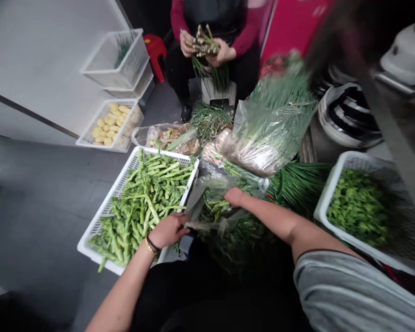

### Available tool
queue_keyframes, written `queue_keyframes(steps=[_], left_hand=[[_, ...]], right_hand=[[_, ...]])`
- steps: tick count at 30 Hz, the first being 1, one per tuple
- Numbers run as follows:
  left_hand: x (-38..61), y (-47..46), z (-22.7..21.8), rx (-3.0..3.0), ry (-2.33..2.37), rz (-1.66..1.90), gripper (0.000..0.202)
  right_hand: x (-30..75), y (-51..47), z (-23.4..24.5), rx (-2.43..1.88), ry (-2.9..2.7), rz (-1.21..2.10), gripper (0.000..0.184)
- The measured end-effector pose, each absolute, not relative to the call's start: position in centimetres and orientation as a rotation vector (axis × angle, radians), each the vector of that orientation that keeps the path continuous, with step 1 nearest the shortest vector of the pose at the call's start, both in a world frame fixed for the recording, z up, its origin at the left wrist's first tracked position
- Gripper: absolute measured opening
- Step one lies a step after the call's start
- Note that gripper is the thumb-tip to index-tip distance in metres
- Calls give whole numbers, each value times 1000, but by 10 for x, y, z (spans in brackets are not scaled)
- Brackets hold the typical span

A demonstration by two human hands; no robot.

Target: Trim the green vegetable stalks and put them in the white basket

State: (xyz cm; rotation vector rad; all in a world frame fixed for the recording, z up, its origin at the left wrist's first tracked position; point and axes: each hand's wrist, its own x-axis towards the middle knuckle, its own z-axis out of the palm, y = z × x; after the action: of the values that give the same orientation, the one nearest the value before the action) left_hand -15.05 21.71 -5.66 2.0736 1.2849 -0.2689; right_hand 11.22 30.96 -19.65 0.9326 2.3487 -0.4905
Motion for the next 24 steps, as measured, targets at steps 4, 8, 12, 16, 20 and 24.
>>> queue_keyframes(steps=[4,8,12,16,20,24], left_hand=[[-157,200,-28,2053,1401,152,38],[-139,181,6,1834,1481,710,43],[-99,162,19,1385,1191,778,55],[-59,124,10,924,745,476,61],[-40,81,-5,670,635,622,47],[-31,53,-13,518,728,853,30]], right_hand=[[138,304,-116,969,2462,-345,27],[160,279,-25,890,2676,-121,29],[152,228,47,513,2960,155,19],[127,182,81,263,3051,251,16],[108,159,77,241,3044,328,12],[102,135,54,513,3188,593,16]])
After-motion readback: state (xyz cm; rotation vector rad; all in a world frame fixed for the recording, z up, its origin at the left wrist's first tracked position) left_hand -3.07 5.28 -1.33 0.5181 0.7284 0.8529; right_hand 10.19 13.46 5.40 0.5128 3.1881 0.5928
